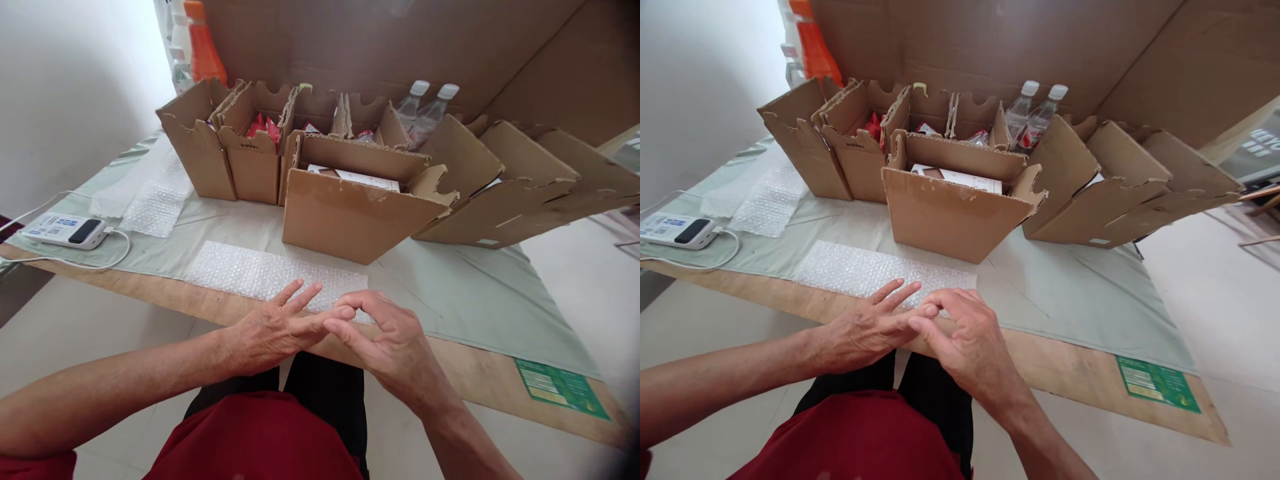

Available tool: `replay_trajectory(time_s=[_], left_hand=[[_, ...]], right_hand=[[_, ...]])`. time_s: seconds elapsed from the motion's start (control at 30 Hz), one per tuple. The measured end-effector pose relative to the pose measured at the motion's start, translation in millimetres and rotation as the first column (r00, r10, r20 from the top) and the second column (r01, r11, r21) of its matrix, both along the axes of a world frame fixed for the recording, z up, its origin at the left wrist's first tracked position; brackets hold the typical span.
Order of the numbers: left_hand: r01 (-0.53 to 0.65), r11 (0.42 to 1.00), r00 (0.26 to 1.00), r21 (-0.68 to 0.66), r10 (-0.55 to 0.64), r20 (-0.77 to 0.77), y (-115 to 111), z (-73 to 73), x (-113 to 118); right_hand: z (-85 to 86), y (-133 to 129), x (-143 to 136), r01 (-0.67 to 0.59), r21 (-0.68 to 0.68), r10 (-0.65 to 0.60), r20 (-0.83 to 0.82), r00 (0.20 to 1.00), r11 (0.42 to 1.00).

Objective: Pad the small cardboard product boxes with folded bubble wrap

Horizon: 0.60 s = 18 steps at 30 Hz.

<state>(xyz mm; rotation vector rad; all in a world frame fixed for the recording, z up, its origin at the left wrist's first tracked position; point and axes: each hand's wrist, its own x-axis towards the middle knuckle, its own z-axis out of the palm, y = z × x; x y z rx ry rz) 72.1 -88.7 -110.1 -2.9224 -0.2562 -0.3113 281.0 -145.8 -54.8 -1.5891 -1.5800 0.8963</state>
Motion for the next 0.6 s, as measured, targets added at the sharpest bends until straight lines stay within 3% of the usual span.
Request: replay_trajectory(time_s=[0.1, 0.23, 0.3, 0.4, 0.5, 0.6], left_hand=[[0.017, 0.999, 0.998, -0.042, -0.019, -0.055, -1, 9.4, 4], [0.183, 0.983, 0.978, -0.022, -0.18, 0.106, -9, 21.9, 7], [0.146, 0.988, 0.983, -0.046, -0.14, 0.116, -11, 25.1, 6], [0.076, 0.996, 0.997, -0.052, -0.078, -0.023, -11, 27.4, 4], [0.15, 0.989, 0.989, 0.003, -0.15, -0.015, -11, 29.7, 4], [0.188, 0.982, 0.981, 0.028, -0.189, 0.052, -12, 34.2, 7]], right_hand=[[-2.2, 0, 6, -0.025, -0.12, 0.008, -0.137, 0.99, 0.992], [-4.4, -1, 15, -0.243, -0.136, 0.189, -0.326, 0.926, 0.96], [-4.5, -3, 18, -0.259, -0.116, 0.21, -0.32, 0.924, 0.959], [-7.1, -4, 24, -0.169, -0.142, 0.137, -0.212, 0.968, 0.975], [-11.0, 1, 35, -0.276, -0.218, 0.232, -0.208, 0.95, 0.936], [-14.7, 11, 45, -0.358, -0.195, 0.307, -0.25, 0.918, 0.913]])
